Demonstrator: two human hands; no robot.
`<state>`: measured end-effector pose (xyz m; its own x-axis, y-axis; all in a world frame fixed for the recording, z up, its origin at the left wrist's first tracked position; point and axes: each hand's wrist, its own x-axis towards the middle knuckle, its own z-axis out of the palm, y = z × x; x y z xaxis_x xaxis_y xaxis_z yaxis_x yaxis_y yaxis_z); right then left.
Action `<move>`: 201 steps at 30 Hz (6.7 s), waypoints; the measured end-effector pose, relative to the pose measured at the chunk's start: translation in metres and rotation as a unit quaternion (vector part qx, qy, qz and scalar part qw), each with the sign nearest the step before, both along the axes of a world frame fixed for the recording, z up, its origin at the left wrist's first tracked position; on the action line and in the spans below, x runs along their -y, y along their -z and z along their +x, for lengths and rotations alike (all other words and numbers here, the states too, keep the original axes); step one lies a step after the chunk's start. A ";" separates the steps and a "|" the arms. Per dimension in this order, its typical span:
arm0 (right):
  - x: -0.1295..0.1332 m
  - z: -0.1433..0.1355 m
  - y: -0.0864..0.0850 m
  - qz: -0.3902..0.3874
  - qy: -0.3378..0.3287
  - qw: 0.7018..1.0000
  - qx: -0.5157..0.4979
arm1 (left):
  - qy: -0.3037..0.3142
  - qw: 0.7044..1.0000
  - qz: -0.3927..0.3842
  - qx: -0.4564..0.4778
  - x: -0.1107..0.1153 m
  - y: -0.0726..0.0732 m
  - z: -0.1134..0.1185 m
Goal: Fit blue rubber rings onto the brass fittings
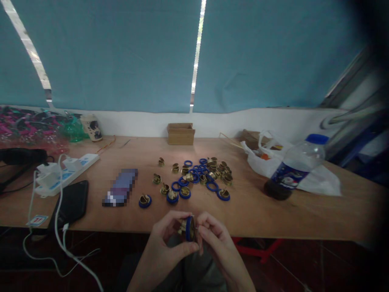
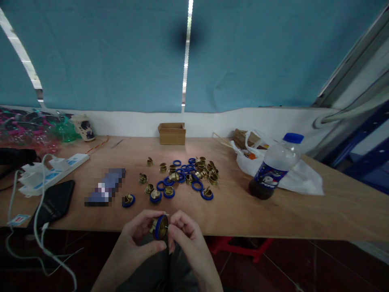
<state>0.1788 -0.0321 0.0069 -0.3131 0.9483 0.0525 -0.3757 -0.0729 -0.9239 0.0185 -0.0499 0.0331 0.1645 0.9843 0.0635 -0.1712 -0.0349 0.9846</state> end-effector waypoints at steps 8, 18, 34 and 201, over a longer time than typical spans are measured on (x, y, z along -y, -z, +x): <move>-0.001 0.000 0.000 0.001 -0.004 1.000 0.017 | -0.001 1.000 0.009 -0.018 0.000 -0.004 0.000; -0.001 -0.004 0.000 0.006 -0.003 1.000 0.007 | -0.006 1.000 0.016 -0.026 0.002 -0.007 0.002; 0.000 -0.008 0.001 0.023 0.015 0.999 0.024 | -0.015 0.993 0.109 -0.031 0.001 -0.001 0.000; -0.030 -0.029 -0.002 0.209 0.158 0.813 0.520 | -0.116 0.942 -0.068 -0.309 -0.010 0.017 -0.002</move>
<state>0.1495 -0.0022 0.0092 -0.1387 0.9572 0.2539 0.6850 0.2779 -0.6734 0.0167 -0.0401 0.0156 -0.0924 0.9905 -0.1020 0.4320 0.1322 0.8921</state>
